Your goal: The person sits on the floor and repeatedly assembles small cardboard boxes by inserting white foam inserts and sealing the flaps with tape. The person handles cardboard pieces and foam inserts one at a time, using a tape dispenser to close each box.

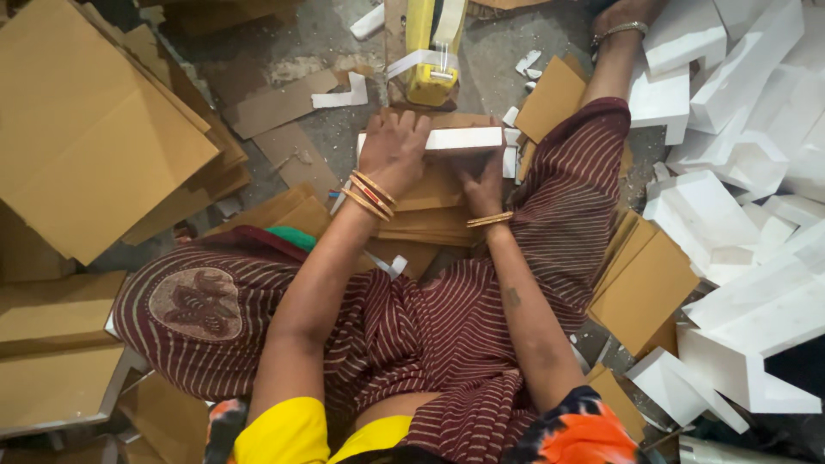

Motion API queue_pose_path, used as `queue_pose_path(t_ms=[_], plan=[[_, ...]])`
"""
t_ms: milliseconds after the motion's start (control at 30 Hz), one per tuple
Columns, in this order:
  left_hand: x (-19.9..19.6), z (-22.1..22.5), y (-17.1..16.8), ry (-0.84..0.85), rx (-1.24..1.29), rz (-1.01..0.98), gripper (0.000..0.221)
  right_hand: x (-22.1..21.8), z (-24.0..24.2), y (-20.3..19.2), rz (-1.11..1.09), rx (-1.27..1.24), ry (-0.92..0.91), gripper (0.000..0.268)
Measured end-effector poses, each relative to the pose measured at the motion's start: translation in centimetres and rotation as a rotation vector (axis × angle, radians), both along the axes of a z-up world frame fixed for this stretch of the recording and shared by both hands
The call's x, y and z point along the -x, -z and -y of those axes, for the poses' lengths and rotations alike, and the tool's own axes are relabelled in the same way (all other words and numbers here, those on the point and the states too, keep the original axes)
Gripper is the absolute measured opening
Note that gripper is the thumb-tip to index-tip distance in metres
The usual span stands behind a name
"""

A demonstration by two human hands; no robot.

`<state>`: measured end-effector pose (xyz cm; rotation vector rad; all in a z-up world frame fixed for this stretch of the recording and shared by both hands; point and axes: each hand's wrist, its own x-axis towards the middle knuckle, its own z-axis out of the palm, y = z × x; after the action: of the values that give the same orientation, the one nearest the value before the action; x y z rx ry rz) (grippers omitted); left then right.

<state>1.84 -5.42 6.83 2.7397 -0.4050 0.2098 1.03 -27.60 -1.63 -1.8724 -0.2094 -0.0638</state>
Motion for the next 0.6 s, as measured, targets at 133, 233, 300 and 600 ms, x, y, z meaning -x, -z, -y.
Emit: queue_pose_path(t_ms=[133, 233, 300, 600], plan=[[0.5, -0.5, 0.4, -0.023, 0.004, 0.091, 0.038, 0.1, -0.4, 0.2, -0.017, 0.034, 0.054, 0.093], [0.6, -1.0, 0.2, -0.07, -0.023, 0.076, 0.038, 0.1, -1.7, 0.1, -0.071, -0.089, -0.029, 0.088], [0.9, -1.5, 0.0, -0.088, -0.012, 0.057, 0.04, 0.2, -3.1, -0.1, -0.062, 0.001, -0.05, 0.086], [0.5, -2.1, 0.0, -0.081, 0.04, 0.07, 0.048, -2.6, -3.3, -1.9, 0.092, 0.244, -0.189, 0.065]])
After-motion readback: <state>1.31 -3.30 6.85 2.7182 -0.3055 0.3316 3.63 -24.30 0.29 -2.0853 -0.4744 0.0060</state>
